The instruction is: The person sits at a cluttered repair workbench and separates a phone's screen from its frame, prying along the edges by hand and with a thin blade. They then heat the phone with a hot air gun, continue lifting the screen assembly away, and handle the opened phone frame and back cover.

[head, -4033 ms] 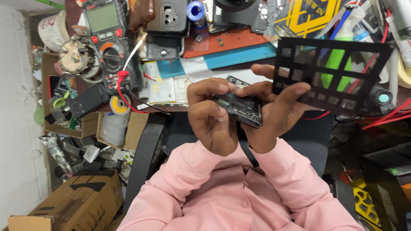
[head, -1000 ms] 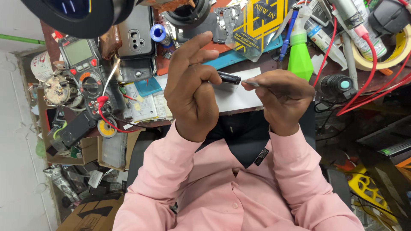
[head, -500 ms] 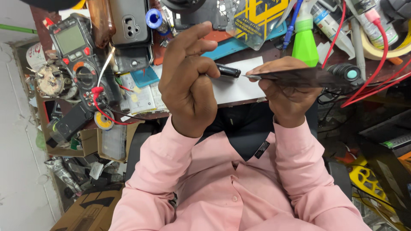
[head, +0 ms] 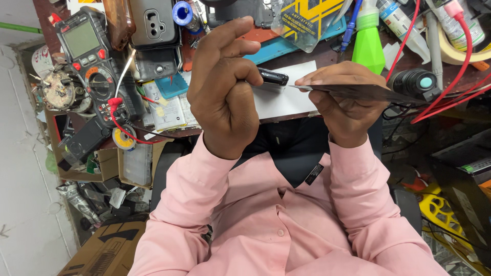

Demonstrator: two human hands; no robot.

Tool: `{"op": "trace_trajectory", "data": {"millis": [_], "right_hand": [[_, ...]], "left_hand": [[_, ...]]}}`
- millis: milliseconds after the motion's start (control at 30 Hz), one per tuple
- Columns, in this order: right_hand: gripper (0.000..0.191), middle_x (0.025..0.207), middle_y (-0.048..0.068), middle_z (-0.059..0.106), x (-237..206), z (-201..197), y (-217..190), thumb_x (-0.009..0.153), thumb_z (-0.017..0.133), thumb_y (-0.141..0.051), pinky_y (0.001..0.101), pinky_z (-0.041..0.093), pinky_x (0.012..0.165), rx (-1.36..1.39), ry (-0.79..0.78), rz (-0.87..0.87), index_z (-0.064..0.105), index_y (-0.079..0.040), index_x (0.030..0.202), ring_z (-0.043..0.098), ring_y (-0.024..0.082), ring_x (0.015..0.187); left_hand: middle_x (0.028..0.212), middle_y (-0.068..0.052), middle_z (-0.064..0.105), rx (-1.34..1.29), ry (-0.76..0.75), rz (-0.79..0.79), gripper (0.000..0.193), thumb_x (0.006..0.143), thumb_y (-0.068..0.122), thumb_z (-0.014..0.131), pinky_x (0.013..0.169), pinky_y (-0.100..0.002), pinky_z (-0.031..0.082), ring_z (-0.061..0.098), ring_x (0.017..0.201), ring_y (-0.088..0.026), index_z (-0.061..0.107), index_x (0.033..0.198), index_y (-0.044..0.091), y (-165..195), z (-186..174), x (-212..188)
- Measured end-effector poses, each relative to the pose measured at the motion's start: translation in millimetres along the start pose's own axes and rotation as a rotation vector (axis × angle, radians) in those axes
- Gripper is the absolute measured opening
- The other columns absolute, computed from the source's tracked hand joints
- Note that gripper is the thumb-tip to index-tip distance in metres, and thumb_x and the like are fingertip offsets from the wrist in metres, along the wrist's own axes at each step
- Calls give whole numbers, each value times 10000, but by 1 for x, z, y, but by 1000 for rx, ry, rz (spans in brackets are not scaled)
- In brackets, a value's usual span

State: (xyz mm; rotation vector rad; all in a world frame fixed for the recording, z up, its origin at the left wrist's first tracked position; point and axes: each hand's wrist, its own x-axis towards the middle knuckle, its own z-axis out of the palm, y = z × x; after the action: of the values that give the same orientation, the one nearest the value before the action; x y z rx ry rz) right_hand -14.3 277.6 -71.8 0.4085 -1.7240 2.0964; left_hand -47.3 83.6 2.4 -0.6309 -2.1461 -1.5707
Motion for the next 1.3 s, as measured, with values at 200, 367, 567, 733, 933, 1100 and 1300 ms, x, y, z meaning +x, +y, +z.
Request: {"op": "trace_trajectory", "data": {"millis": [200, 367, 567, 733, 933, 1100, 1300], "right_hand": [[122, 996, 167, 717, 11, 5, -12, 986, 791, 41, 318, 646, 823, -164, -61, -88, 700, 42, 1066, 759, 247, 911], [132, 991, 161, 725, 19, 4, -21, 928, 768, 90, 308, 626, 784, -352, -118, -175, 718, 17, 1025, 748, 245, 912], [152, 1001, 152, 741, 17, 1, -18, 933, 801, 88, 265, 571, 715, -399, -136, -159, 725, 20, 1045, 735, 212, 846], [157, 982, 148, 727, 18, -8, -11, 944, 809, 88, 286, 580, 725, -402, -179, -226, 715, 28, 1055, 735, 235, 845], [170, 1001, 141, 737, 22, -15, -3, 953, 797, 105, 291, 576, 722, -403, -264, -259, 723, 39, 1091, 733, 236, 829], [163, 966, 146, 728, 23, -17, 2, 934, 800, 108, 299, 577, 714, -411, -279, -288, 712, 38, 1052, 727, 242, 811], [162, 957, 144, 723, 24, -21, 2, 928, 812, 92, 308, 570, 704, -427, -319, -293, 715, 41, 1048, 720, 247, 804]], "left_hand": [[1381, -235, 558, 9, -4, 5, 173, 913, -92, 422, 937, -335, 598, 688, 1065, -253, 586, 906, -36, 1, -1, 0], [1381, -225, 560, 24, -4, 11, 169, 929, -83, 427, 934, -335, 603, 693, 1063, -249, 588, 916, -35, -1, -1, -1], [1380, -215, 559, 12, -7, 7, 179, 941, -76, 417, 937, -331, 607, 690, 1070, -247, 591, 924, -34, -1, -1, -1], [1382, -211, 557, 41, -18, 17, 175, 943, -77, 420, 957, -335, 598, 683, 1078, -246, 588, 919, -34, 0, -2, 1], [1378, -216, 558, 52, -30, 12, 179, 946, -76, 417, 948, -328, 591, 684, 1067, -237, 585, 905, -32, 1, -3, 2], [1371, -216, 561, 53, -20, 21, 175, 950, -70, 416, 939, -323, 589, 685, 1056, -237, 581, 902, -37, -1, -3, 1], [1351, -224, 577, 77, -18, 31, 160, 948, -57, 431, 947, -328, 575, 688, 1051, -242, 577, 887, -35, 0, -2, 1]]}}
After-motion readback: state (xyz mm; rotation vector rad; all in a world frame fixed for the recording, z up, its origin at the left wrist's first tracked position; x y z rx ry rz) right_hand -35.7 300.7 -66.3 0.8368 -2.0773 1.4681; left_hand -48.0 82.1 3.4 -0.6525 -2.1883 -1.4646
